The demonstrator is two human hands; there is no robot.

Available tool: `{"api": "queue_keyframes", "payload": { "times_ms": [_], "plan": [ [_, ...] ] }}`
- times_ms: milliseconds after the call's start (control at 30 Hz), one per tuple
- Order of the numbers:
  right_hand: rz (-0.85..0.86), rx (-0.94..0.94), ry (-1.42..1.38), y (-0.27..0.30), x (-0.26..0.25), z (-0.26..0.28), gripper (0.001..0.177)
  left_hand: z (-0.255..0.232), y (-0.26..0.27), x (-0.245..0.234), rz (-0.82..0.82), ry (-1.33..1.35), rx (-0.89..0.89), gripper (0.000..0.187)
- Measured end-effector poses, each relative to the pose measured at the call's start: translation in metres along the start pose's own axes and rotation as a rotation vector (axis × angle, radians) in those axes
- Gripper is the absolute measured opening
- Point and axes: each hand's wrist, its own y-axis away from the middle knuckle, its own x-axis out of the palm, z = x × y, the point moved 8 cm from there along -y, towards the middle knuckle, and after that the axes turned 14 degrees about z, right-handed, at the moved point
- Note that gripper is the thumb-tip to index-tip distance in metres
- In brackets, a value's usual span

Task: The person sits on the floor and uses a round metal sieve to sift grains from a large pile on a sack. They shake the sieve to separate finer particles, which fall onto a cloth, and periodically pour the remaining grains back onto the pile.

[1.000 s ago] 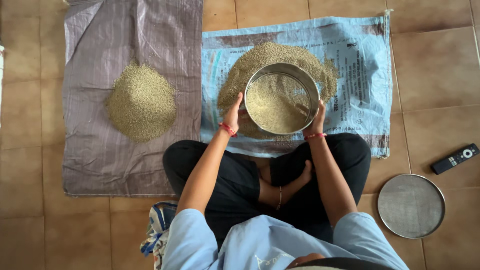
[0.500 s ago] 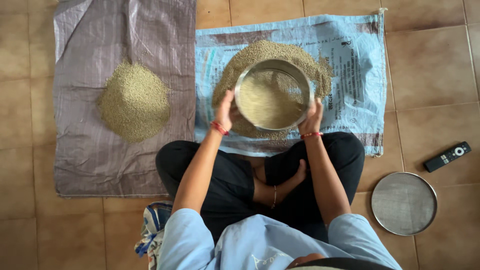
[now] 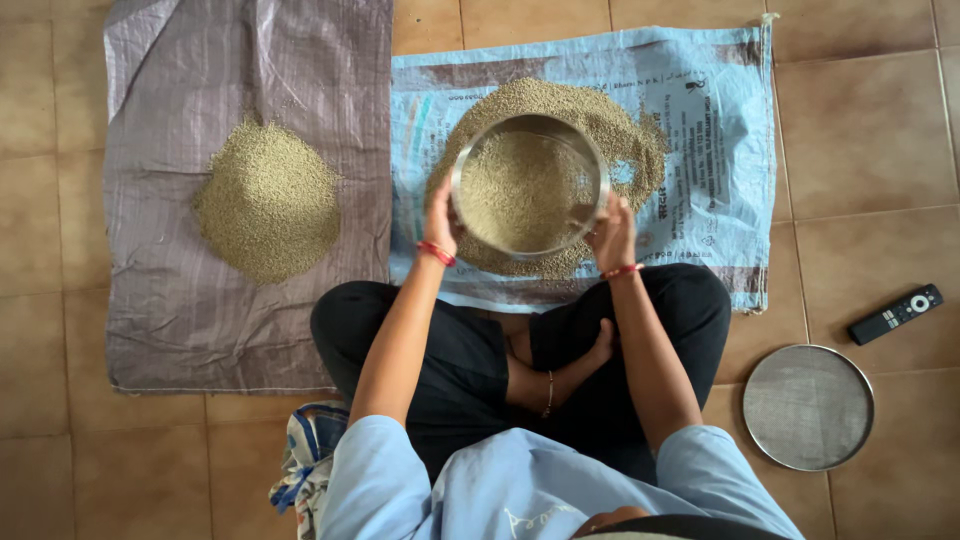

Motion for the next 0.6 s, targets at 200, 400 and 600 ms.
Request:
{"api": "queue_keyframes", "payload": {
  "times_ms": [200,400,600],
  "plan": [
    [-0.151,-0.002,-0.171,-0.003,-0.046,-0.017,0.100,0.008,0.009,0.028,0.148,-0.202,0.011,0.073],
    [0.412,0.061,0.047,-0.001,0.050,-0.009,0.103,-0.046,0.000,-0.023,0.002,-0.143,0.435,0.066],
    [-0.229,-0.012,-0.181,-0.004,-0.053,-0.018,0.098,-0.001,0.004,0.028,0.225,-0.304,0.213,0.063]
  ]
}}
